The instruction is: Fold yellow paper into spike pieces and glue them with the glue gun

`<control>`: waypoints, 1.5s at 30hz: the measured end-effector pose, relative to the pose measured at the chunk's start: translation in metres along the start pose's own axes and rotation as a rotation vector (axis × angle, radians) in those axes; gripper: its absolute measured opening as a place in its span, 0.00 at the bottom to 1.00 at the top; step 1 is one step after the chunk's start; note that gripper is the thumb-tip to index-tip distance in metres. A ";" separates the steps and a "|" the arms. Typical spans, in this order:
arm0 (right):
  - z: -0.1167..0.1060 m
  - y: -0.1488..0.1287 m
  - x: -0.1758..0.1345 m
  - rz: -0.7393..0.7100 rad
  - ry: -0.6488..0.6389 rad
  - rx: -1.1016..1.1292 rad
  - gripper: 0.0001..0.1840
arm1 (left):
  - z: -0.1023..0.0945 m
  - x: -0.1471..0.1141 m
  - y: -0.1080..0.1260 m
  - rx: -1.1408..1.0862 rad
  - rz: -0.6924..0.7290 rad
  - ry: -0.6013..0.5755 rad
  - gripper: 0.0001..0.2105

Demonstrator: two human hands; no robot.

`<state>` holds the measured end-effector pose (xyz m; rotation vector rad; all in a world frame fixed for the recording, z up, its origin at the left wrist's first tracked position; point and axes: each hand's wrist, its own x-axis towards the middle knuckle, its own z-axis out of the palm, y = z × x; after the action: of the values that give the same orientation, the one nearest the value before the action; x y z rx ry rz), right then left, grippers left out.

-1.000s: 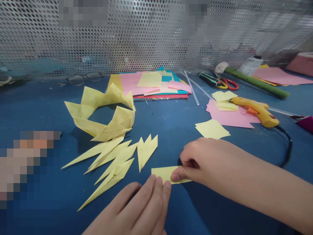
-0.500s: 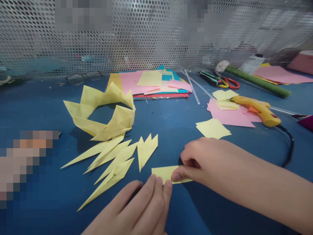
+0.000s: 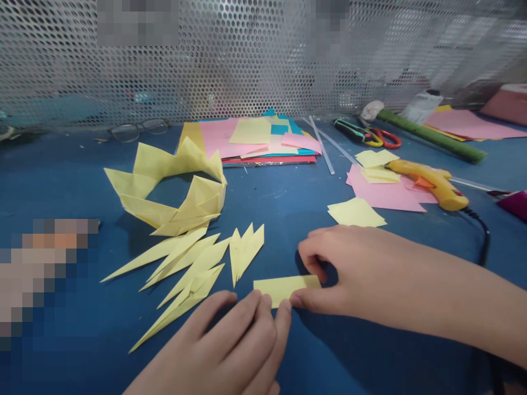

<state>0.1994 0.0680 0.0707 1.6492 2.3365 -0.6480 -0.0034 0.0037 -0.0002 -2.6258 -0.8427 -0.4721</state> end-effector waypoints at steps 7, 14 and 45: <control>-0.002 0.011 -0.001 -0.052 -0.026 0.049 0.11 | 0.000 0.003 0.000 0.018 0.024 -0.028 0.16; -0.007 0.020 -0.001 -0.064 -0.094 0.099 0.06 | -0.002 0.002 -0.002 0.002 0.014 -0.031 0.16; 0.000 0.020 0.006 -0.043 -0.079 0.166 0.18 | -0.001 -0.002 0.010 0.039 -0.075 -0.068 0.19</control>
<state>0.2156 0.0787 0.0635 1.6114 2.3232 -0.9215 0.0007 -0.0056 -0.0026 -2.5945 -0.9645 -0.3840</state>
